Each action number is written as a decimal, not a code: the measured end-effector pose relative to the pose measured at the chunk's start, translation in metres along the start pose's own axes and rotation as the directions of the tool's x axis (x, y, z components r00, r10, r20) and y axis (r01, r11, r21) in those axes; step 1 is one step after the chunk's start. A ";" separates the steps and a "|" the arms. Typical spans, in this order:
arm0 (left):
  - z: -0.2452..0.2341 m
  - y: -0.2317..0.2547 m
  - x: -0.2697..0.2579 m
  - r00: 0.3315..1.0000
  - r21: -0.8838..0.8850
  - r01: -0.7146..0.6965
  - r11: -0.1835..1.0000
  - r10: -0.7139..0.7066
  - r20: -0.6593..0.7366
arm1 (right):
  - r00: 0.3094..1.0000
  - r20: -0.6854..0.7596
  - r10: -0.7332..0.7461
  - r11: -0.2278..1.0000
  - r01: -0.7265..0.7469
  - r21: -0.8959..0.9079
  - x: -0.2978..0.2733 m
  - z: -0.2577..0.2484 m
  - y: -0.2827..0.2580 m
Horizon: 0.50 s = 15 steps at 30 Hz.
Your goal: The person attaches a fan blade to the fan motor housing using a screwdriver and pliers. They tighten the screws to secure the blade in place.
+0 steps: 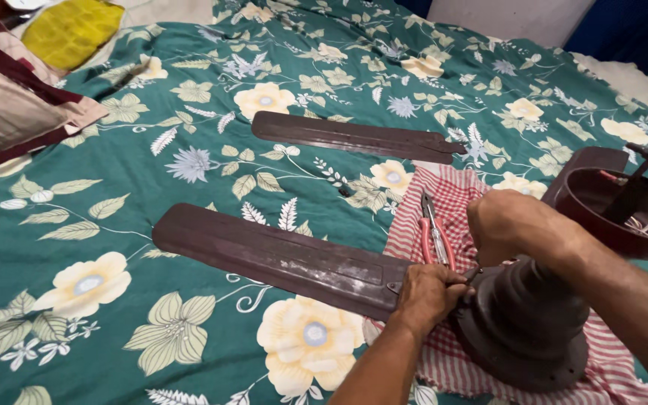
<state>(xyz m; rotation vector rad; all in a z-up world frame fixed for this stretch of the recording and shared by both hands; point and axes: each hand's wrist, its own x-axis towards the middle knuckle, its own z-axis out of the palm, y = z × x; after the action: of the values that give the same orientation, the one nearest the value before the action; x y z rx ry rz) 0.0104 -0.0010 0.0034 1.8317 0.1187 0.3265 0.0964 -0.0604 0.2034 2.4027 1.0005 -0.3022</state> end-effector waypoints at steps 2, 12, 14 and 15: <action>0.002 -0.003 -0.002 0.997 -0.035 -0.071 0.997 0.070 -0.033 | 0.994 0.105 -0.004 0.995 0.015 -0.103 -0.002 -0.005 -0.008; 0.003 -0.003 -0.003 1.000 0.026 -0.009 1.000 0.010 -0.024 | 0.994 0.106 -0.017 0.988 0.033 -0.152 -0.016 0.005 0.001; 0.004 -0.005 -0.005 1.000 -0.010 -0.016 1.000 0.016 -0.016 | 0.992 0.114 0.054 0.995 -0.043 -0.091 -0.011 0.007 0.001; 0.004 -0.007 -0.006 1.000 -0.002 -0.021 1.000 0.021 -0.015 | 0.990 0.099 0.096 0.994 -0.090 -0.065 -0.008 0.007 -0.002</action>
<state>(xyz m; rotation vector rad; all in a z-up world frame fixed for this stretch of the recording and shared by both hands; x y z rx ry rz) 0.0068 -0.0041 -0.0048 1.8295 0.1091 0.3555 0.0895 -0.0676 0.1995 2.3462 0.8374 -0.3529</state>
